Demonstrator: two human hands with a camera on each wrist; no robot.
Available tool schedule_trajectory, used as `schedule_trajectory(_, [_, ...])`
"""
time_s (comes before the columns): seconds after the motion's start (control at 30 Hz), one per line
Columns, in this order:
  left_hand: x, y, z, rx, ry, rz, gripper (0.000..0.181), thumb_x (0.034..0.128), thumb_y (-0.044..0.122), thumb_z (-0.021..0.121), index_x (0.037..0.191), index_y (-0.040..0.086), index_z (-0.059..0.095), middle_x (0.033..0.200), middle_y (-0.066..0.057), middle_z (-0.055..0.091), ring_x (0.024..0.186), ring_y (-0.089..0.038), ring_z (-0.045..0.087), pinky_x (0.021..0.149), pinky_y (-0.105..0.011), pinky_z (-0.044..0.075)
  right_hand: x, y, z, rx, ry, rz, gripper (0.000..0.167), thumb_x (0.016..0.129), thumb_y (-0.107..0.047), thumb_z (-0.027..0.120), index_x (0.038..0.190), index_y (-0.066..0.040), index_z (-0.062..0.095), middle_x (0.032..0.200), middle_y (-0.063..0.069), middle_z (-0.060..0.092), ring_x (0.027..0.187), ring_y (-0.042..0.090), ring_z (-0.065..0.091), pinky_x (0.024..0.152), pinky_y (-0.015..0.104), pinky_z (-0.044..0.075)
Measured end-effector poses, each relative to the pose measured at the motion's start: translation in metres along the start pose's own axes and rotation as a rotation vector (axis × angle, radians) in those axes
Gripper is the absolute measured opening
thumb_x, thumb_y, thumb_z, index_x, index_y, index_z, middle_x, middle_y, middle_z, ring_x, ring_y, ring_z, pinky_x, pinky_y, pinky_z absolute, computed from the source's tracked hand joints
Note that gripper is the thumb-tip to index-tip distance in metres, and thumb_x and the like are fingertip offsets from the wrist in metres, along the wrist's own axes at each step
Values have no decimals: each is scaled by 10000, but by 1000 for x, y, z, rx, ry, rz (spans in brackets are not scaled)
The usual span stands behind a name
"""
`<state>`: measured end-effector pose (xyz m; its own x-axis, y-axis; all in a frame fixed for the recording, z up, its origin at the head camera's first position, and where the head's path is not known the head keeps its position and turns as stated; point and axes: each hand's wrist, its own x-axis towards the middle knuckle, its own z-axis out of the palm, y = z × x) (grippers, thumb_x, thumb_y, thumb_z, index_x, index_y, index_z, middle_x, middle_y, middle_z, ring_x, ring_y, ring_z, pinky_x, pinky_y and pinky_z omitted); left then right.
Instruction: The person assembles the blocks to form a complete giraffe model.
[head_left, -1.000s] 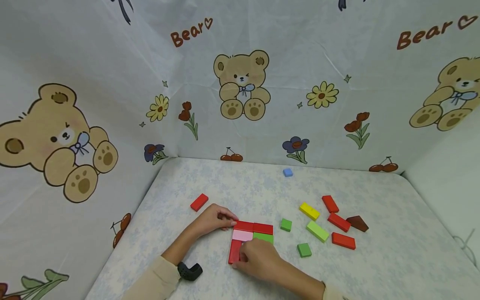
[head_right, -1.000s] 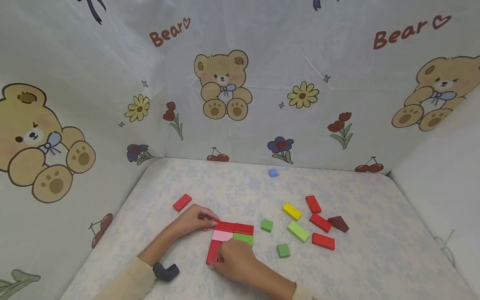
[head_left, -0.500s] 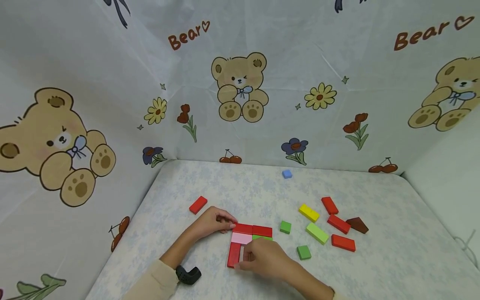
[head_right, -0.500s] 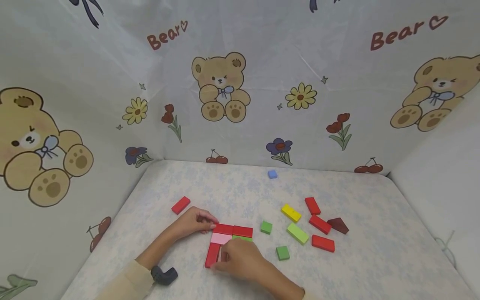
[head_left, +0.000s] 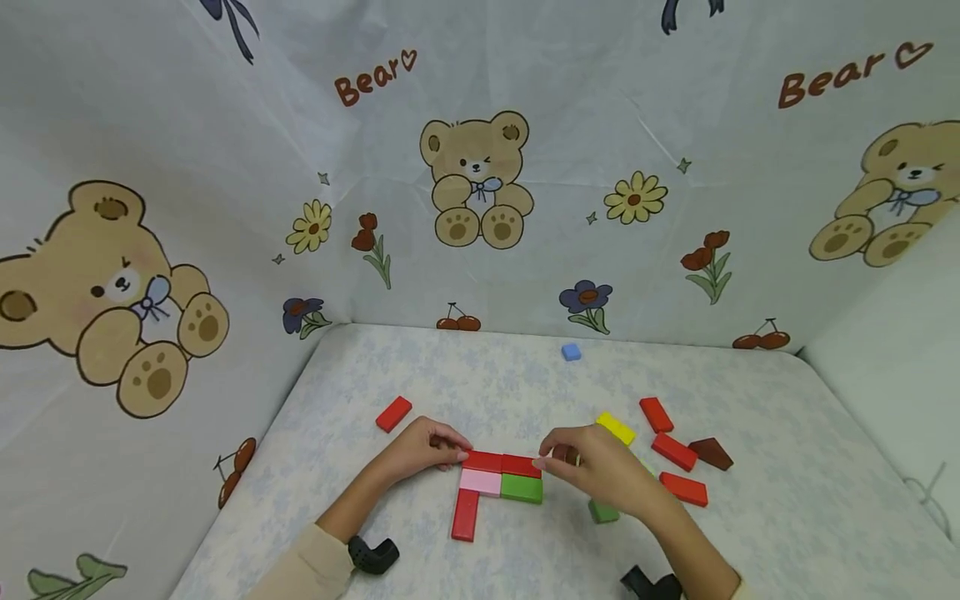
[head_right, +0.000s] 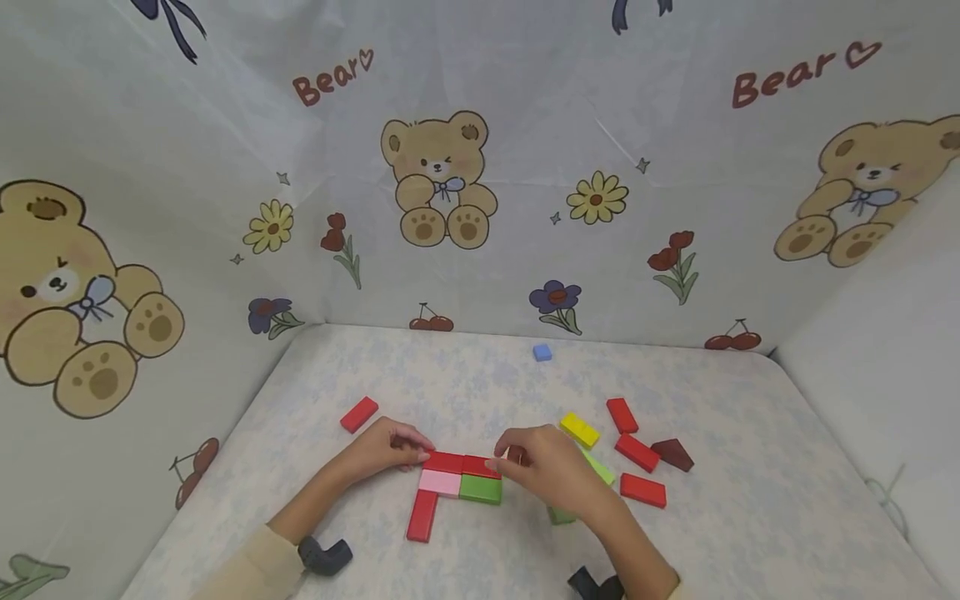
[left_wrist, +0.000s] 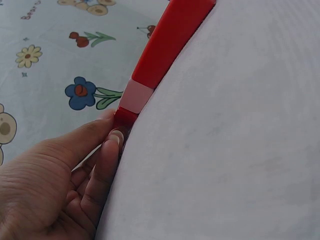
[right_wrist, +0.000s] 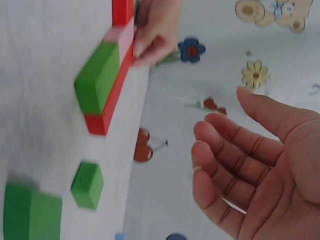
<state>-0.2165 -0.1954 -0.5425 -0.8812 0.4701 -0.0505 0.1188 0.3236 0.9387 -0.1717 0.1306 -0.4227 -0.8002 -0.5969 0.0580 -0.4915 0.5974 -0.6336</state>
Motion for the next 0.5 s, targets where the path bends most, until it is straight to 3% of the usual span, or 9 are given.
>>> schedule_trajectory(0.13, [0, 1, 0, 10, -3, 5, 187, 905, 231, 794, 1064, 134, 801, 880, -15, 761, 672, -129, 664, 633, -284, 587, 1, 25, -13, -46, 117, -5, 74, 943, -261, 750, 976, -195, 744, 788, -125, 648, 729, 69, 581, 625, 241, 517])
schedule_trajectory(0.23, [-1, 0, 0, 22, 1, -6, 174, 903, 248, 796, 1057, 167, 804, 891, 6, 762, 675, -127, 664, 638, -280, 586, 1, 44, -20, -99, 179, 44, 95, 929, -229, 765, 995, -163, 752, 819, -113, 658, 758, 83, 585, 618, 235, 512])
schedule_trajectory(0.5, [-4, 5, -1, 20, 5, -19, 172, 906, 258, 793, 1055, 174, 804, 901, 0, 762, 683, -153, 667, 647, -288, 588, -2, 80, -38, -216, 189, 165, 248, 892, -203, 799, 1093, -69, 743, 979, 9, 721, 884, 195, 632, 724, 363, 549])
